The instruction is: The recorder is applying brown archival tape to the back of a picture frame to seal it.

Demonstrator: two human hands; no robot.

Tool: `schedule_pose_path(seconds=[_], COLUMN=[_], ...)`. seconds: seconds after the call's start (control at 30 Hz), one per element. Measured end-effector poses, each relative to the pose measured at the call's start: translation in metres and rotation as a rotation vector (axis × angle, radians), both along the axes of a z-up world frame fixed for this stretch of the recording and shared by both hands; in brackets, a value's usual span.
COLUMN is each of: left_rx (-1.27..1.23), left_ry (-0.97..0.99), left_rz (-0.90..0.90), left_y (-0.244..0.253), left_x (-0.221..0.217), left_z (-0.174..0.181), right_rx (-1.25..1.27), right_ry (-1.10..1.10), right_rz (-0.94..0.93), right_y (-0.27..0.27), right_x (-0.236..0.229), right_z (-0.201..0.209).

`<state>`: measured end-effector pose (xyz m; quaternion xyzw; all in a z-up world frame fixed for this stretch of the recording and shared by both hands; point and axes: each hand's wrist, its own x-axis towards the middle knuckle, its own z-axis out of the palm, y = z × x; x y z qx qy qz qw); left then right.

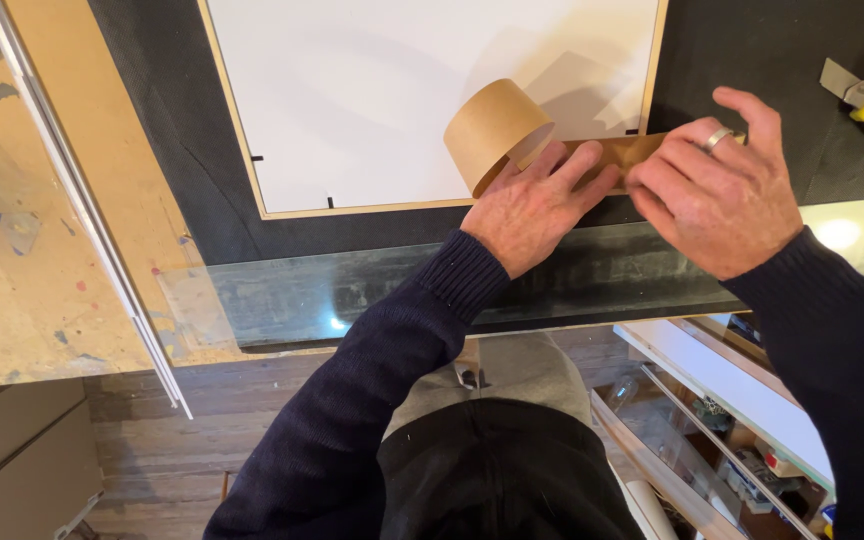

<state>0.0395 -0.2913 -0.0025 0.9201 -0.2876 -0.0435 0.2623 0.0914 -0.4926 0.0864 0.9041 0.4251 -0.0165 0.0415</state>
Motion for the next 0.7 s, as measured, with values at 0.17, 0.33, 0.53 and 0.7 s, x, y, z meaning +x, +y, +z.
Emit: schedule_pose_path(seconds=[0.17,0.33,0.53,0.7], left_rx=[-0.001,-0.100,-0.161,-0.204], left_ry=[0.000,0.094,0.266,0.247], left_rz=[0.018,0.074,0.145,0.131], left_y=[-0.001,-0.005,-0.028,-0.047], left_x=[0.003,0.003,0.017,0.046], left_z=[0.005,0.013,0.017,0.039], right_rx=[0.263,0.325,0.631,0.807], right_ry=[0.167,0.108,0.277,0.351], right_rz=[-0.294,-0.501,-0.890,-1.008], right_y=[-0.031,-0.028,-0.036,-0.040], right_x=[-0.011,-0.036,-0.052,-0.054], right_z=[0.001,0.019,-0.015,-0.034])
